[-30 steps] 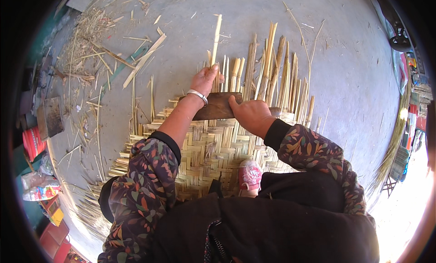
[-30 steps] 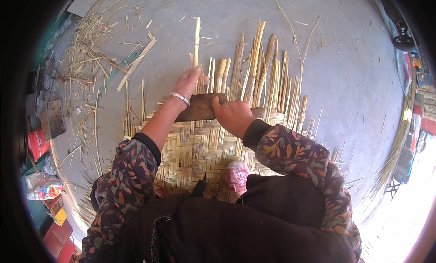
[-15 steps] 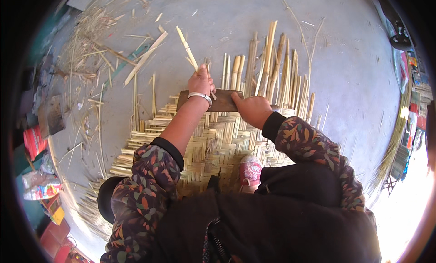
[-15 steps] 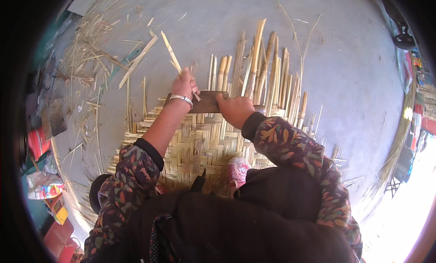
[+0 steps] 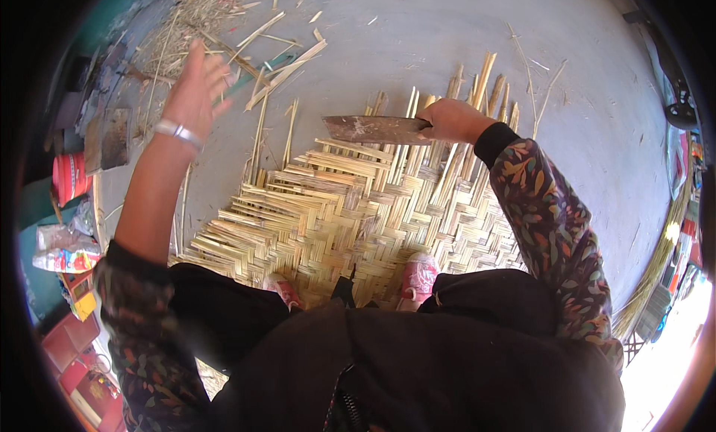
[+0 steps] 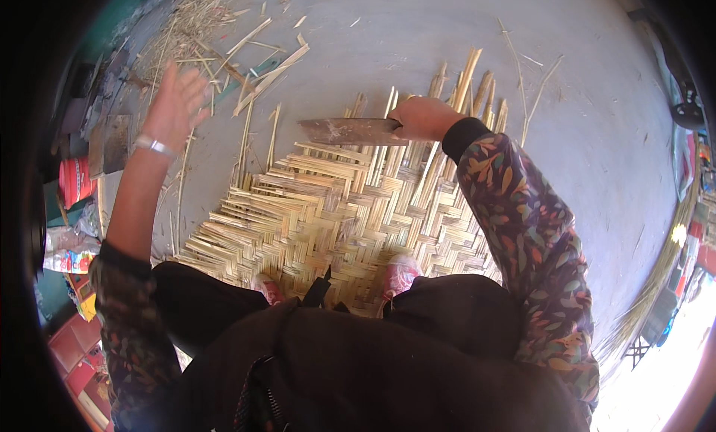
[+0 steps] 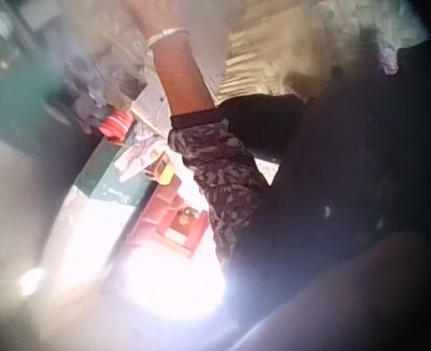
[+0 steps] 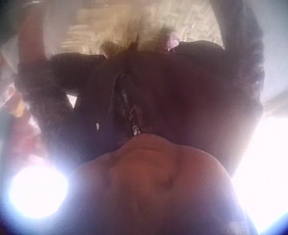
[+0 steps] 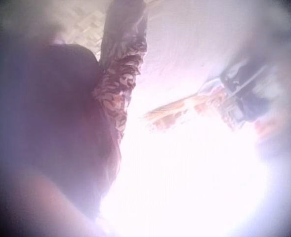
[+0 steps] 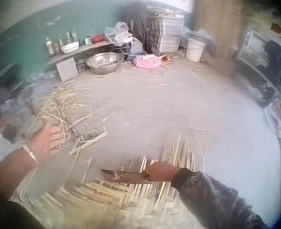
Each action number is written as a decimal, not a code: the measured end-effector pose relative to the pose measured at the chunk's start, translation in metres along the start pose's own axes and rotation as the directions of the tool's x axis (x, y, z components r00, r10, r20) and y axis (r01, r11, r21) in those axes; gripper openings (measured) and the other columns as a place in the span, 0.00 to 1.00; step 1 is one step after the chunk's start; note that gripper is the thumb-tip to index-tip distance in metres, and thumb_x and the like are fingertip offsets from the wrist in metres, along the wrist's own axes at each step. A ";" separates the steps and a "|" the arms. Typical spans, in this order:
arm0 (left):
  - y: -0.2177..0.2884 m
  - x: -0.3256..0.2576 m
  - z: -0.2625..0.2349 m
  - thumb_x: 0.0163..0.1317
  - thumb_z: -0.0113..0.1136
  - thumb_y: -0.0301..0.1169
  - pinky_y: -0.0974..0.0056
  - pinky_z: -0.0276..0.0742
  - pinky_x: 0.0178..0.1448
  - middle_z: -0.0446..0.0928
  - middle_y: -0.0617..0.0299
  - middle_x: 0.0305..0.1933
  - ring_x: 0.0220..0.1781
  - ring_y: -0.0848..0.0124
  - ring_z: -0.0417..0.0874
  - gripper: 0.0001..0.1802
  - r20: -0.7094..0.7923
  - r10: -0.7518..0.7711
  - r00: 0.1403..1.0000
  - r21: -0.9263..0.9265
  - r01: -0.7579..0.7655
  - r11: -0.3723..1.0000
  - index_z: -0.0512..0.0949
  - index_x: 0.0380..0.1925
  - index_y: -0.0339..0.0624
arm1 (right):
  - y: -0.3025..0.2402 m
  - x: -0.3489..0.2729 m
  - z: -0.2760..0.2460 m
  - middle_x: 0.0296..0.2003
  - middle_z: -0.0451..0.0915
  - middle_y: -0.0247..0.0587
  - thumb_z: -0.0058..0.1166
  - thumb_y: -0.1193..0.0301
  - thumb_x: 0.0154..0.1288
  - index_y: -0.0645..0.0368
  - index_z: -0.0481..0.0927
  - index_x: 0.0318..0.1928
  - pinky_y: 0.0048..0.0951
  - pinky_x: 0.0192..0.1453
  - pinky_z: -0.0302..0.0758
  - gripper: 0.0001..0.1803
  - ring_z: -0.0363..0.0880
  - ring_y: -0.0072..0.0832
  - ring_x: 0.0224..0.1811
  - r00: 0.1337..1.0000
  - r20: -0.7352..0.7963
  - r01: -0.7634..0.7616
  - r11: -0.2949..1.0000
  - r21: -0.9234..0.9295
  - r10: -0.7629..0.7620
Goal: The person sits on the floor and weaves a mat using dried palm leaves. They use a machete to trim and adjust the leaves, ensuring a tight weave.
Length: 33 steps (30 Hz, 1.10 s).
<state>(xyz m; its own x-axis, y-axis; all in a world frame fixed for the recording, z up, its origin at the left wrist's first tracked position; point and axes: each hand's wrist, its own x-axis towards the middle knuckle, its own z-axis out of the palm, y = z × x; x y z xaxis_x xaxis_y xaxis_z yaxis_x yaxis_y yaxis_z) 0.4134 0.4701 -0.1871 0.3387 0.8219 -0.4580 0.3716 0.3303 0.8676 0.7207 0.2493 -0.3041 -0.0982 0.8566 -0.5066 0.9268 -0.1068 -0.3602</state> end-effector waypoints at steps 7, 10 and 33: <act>-0.015 -0.077 -0.007 0.69 0.35 0.64 0.56 0.61 0.69 0.67 0.53 0.68 0.68 0.63 0.66 0.41 0.127 -0.186 0.974 -0.140 0.203 0.969 0.66 0.64 0.38 | -0.014 0.043 -0.009 0.29 0.81 0.48 0.60 0.62 0.53 0.61 0.82 0.39 0.42 0.43 0.75 0.17 0.81 0.44 0.36 0.972 0.184 0.122 0.984 0.132 -0.145; -0.028 -0.055 -0.001 0.71 0.38 0.59 0.59 0.64 0.66 0.72 0.54 0.63 0.64 0.65 0.70 0.36 0.152 -0.172 0.973 -0.072 0.185 0.980 0.69 0.61 0.39 | -0.030 0.055 -0.011 0.30 0.82 0.50 0.61 0.63 0.54 0.62 0.82 0.41 0.42 0.42 0.75 0.18 0.81 0.46 0.35 0.956 0.173 0.221 0.970 0.096 -0.235; -0.162 0.087 0.174 0.56 0.64 0.59 0.67 0.72 0.39 0.75 0.62 0.30 0.34 0.73 0.76 0.29 0.506 -0.286 0.814 0.537 -0.038 0.842 0.78 0.31 0.40 | -0.074 -0.008 0.025 0.17 0.76 0.40 0.53 0.73 0.56 0.56 0.76 0.32 0.39 0.23 0.76 0.03 0.82 0.39 0.22 0.900 -0.152 0.357 0.891 -0.281 -0.409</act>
<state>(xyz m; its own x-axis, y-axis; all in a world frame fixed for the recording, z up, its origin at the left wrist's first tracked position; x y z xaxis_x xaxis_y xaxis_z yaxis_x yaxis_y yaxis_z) 0.5333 0.4070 -0.4011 0.6067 0.3400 -0.7185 0.7646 -0.0026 0.6444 0.6441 0.2373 -0.2934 -0.4117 0.8914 -0.1895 0.8925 0.3524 -0.2813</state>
